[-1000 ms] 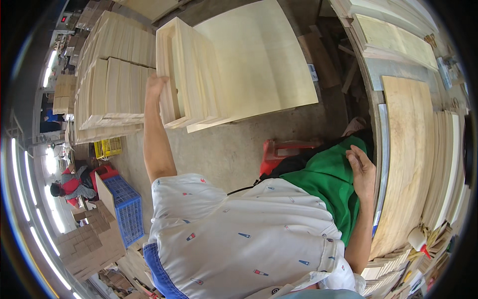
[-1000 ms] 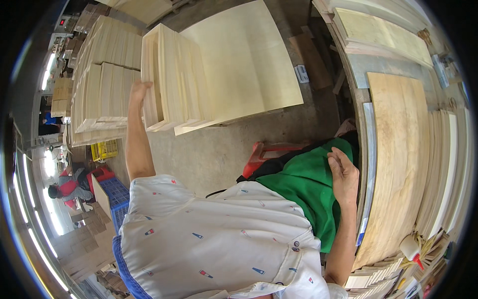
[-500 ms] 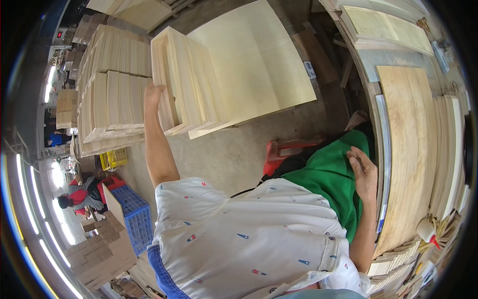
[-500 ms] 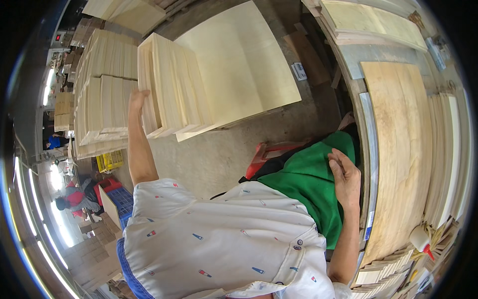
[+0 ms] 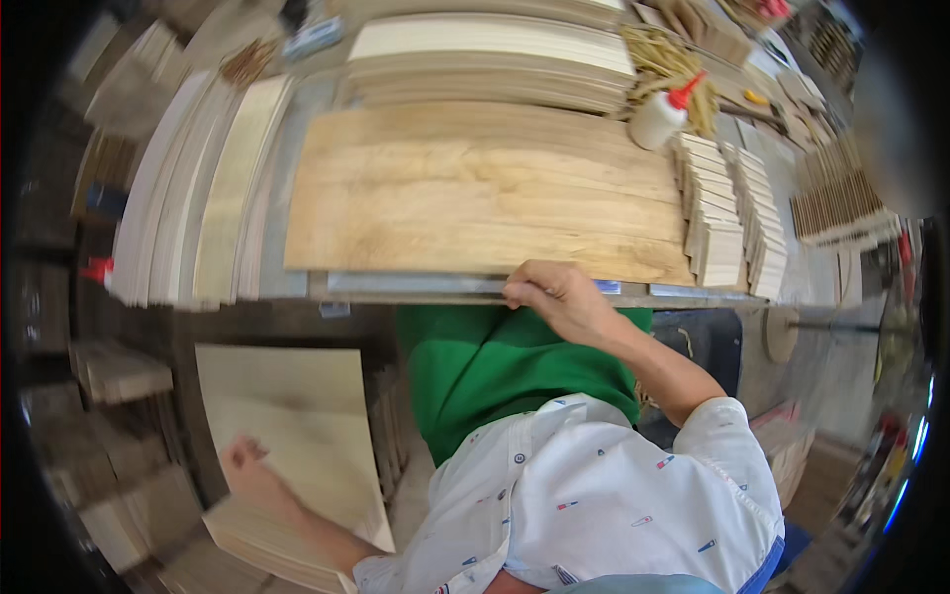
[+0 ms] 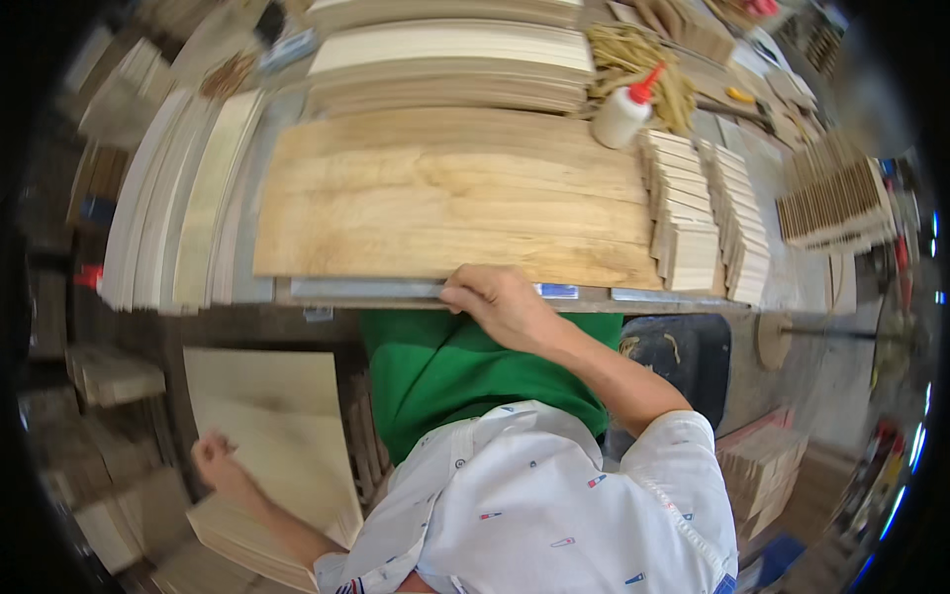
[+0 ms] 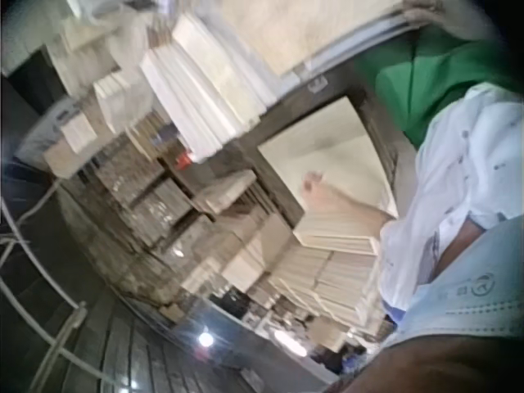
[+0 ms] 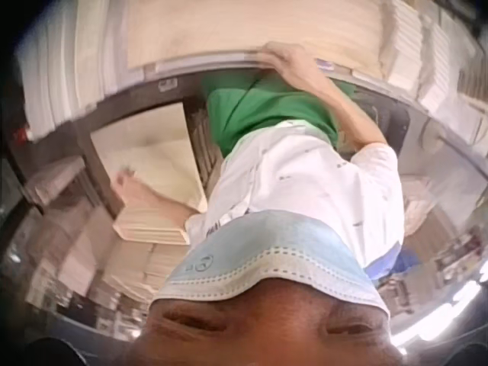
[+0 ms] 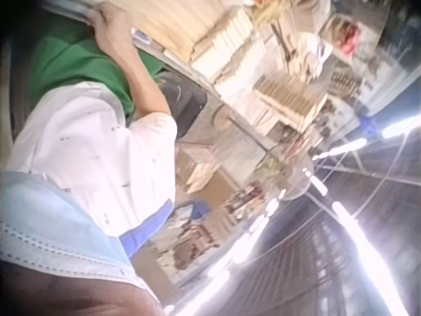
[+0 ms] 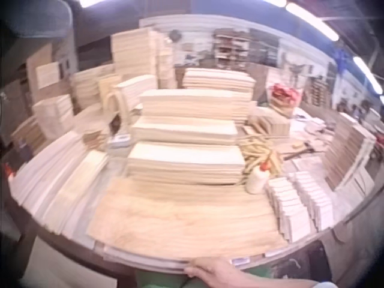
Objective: The worker is gluing and assembling small wooden boxes or frames from pre-cut boards in a manufacturing environment.
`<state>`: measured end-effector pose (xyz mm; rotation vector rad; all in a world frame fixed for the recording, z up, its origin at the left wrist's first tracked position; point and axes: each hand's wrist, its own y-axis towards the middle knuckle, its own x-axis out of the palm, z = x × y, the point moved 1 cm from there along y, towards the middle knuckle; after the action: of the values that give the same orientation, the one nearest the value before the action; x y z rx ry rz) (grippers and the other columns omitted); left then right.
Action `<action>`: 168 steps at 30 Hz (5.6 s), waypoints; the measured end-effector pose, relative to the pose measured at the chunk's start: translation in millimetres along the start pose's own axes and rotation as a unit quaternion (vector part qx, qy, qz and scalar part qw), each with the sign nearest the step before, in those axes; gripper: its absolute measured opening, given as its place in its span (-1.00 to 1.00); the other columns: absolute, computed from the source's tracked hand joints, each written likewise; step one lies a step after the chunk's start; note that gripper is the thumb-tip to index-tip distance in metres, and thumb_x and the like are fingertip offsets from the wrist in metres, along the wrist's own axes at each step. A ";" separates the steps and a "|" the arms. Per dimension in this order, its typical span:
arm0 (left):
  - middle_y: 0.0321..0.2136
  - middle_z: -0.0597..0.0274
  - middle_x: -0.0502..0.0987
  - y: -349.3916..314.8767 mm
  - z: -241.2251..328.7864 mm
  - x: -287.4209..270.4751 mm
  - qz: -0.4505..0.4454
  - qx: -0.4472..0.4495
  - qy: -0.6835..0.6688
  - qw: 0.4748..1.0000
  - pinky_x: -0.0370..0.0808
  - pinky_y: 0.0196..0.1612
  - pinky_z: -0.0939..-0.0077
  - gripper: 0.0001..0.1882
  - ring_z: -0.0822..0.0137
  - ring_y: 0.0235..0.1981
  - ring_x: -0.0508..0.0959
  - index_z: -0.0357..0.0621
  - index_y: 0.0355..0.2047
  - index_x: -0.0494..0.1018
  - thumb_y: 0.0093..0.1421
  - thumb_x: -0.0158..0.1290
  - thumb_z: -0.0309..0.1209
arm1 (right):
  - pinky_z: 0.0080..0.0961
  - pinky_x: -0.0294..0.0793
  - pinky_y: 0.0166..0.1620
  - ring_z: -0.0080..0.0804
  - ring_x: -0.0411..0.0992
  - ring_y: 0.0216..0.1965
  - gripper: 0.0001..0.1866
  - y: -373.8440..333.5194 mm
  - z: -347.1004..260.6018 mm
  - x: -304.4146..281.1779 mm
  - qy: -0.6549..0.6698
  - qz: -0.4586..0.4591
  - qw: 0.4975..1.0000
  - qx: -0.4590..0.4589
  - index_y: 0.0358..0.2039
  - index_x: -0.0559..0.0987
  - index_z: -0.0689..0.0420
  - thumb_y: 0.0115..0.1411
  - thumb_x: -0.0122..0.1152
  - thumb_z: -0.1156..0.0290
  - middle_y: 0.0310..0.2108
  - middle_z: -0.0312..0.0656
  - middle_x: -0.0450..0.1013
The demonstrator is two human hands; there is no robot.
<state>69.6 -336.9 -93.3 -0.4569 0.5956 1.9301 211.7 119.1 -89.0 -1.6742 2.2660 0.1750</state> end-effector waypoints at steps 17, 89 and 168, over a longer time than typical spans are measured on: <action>0.02 -0.20 0.47 114.6 303.4 433.6 -0.407 0.289 0.021 0.866 0.36 0.12 0.33 -0.16 0.03 0.07 0.48 -0.49 0.05 0.39 -0.07 0.26 0.00 | -0.15 0.45 -0.05 0.16 0.48 -0.15 -0.59 177.9 31.1 -224.3 -0.356 0.329 0.871 0.084 -0.26 0.55 0.44 0.11 0.15 0.26 -0.28 0.28 0.50; 0.29 -0.01 0.15 -10.9 158.3 234.4 -0.488 0.189 -0.162 0.837 -0.03 0.37 0.30 -0.25 0.16 0.34 0.10 -0.32 0.27 0.12 0.03 0.07 -0.65 | -0.14 0.23 0.14 0.10 0.30 0.02 -0.21 88.4 89.9 -203.5 -0.245 0.468 0.847 0.060 0.16 0.22 0.33 -0.06 0.35 0.39 -0.02 0.16 0.36; 0.35 0.10 0.02 -26.0 169.1 276.6 -0.566 0.498 0.039 0.656 0.04 0.34 0.08 0.13 0.04 0.38 -0.03 -0.07 0.25 0.22 -0.43 0.38 -0.06 | -0.39 0.56 -0.05 -0.30 0.47 -0.08 -0.37 218.6 -0.9 -13.2 0.267 0.200 0.935 -0.122 0.03 0.33 0.32 0.00 0.44 0.42 -0.09 -0.06 0.43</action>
<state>-28.2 -27.6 -116.3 -0.0868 0.9905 0.2225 7.8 197.9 -103.2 -1.4756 3.1022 0.1018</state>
